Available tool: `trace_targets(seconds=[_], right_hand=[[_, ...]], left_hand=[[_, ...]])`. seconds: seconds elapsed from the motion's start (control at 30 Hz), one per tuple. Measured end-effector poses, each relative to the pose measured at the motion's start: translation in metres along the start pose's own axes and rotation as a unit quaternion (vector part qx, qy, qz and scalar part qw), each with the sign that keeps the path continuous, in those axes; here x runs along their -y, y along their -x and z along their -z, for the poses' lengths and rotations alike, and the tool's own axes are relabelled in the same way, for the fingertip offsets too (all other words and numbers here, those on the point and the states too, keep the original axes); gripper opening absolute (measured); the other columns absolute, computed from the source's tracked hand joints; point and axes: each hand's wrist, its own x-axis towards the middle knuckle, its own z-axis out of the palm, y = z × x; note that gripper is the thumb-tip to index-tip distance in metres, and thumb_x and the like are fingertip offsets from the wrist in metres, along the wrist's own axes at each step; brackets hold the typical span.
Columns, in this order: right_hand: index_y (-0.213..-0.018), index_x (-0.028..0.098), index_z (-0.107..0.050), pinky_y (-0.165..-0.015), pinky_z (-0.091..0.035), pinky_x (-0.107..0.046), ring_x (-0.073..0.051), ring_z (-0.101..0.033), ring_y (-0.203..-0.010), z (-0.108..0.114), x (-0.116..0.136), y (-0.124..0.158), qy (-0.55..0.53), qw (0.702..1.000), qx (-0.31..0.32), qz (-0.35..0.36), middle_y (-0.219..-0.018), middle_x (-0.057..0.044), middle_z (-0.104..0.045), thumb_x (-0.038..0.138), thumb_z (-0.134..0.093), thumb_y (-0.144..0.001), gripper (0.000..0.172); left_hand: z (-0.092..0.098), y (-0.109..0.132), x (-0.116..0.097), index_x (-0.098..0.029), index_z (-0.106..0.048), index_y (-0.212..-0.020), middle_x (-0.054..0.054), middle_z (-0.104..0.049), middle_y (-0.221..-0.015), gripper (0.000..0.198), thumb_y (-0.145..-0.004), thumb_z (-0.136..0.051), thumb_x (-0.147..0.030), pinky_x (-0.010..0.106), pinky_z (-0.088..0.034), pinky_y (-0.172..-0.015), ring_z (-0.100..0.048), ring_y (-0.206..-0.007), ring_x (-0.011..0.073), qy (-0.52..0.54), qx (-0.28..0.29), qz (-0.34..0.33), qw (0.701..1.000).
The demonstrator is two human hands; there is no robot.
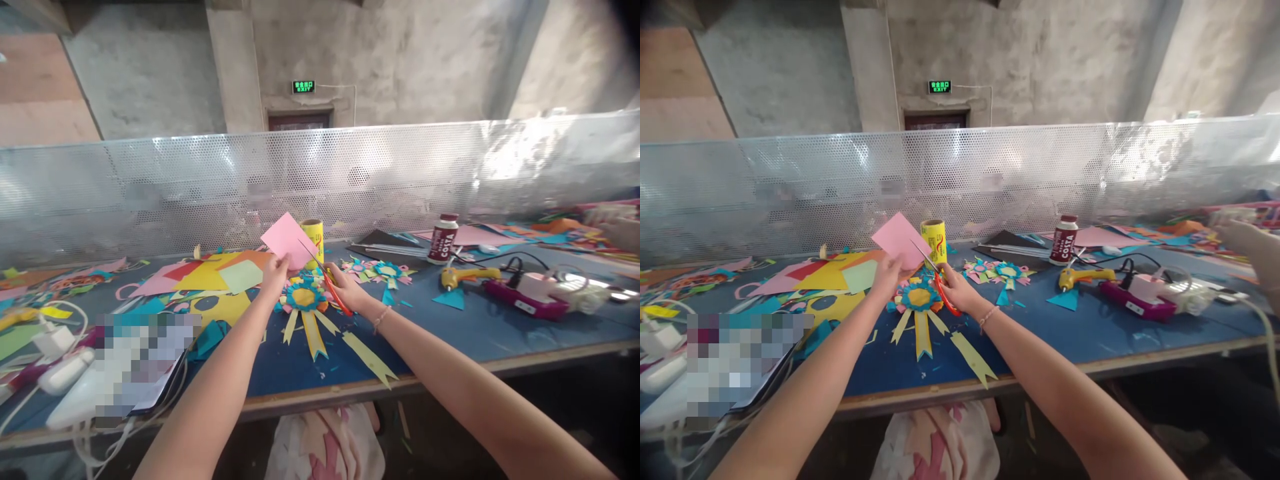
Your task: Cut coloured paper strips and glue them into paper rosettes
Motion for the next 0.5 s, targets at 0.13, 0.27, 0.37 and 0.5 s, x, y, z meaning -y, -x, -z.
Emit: trace_targets(seconds=[0.13, 0.27, 0.37, 0.5], right_hand=[[-0.112, 0.019, -0.046, -0.073, -0.044, -0.03, -0.018, -0.056, -0.08, 0.0005, 0.0006, 0.0002, -0.005, 1.0, -0.004, -0.001, -0.092, -0.005, -0.063, 0.044, -0.047, -0.084, 0.037], [-0.109, 0.018, -0.047, -0.073, -0.044, -0.029, -0.019, -0.057, -0.083, 0.0011, 0.0018, -0.0001, -0.005, 1.0, -0.003, 0.002, -0.094, -0.006, -0.064, 0.044, -0.046, -0.084, 0.036], [-0.106, 0.017, -0.048, -0.072, -0.044, -0.029, -0.019, -0.058, -0.082, 0.002, 0.0032, -0.0003, -0.007, 1.0, -0.004, 0.008, -0.095, -0.007, -0.064, 0.043, -0.046, -0.084, 0.035], [-0.104, 0.017, -0.049, -0.071, -0.044, -0.028, -0.018, -0.058, -0.081, 0.0024, 0.0045, -0.0001, -0.013, 1.0, -0.005, 0.011, -0.095, -0.007, -0.064, 0.044, -0.045, -0.084, 0.034]], left_hand=[[0.0006, -0.0004, 0.0014, -0.016, -0.06, -0.089, 0.005, -0.066, -0.078, 0.032, -0.073, -0.069, -0.041, 0.033, -0.055, -0.069, -0.066, -0.071, 0.0189, -0.003, -0.003, 0.0, 1.0], [0.0003, -0.0006, 0.0009, -0.015, -0.06, -0.087, 0.005, -0.066, -0.078, 0.03, -0.073, -0.068, -0.041, 0.032, -0.055, -0.069, -0.066, -0.072, 0.0187, -0.007, -0.002, 0.001, 1.0], [-0.0005, -0.0003, -0.0009, -0.015, -0.06, -0.088, 0.005, -0.066, -0.077, 0.03, -0.074, -0.068, -0.04, 0.032, -0.055, -0.068, -0.066, -0.071, 0.0184, -0.009, -0.006, -0.001, 1.0], [-0.0005, -0.0007, -0.0019, -0.016, -0.061, -0.091, 0.005, -0.067, -0.079, 0.03, -0.074, -0.068, -0.039, 0.03, -0.054, -0.063, -0.065, -0.067, 0.0173, -0.014, -0.005, -0.007, 1.0]])
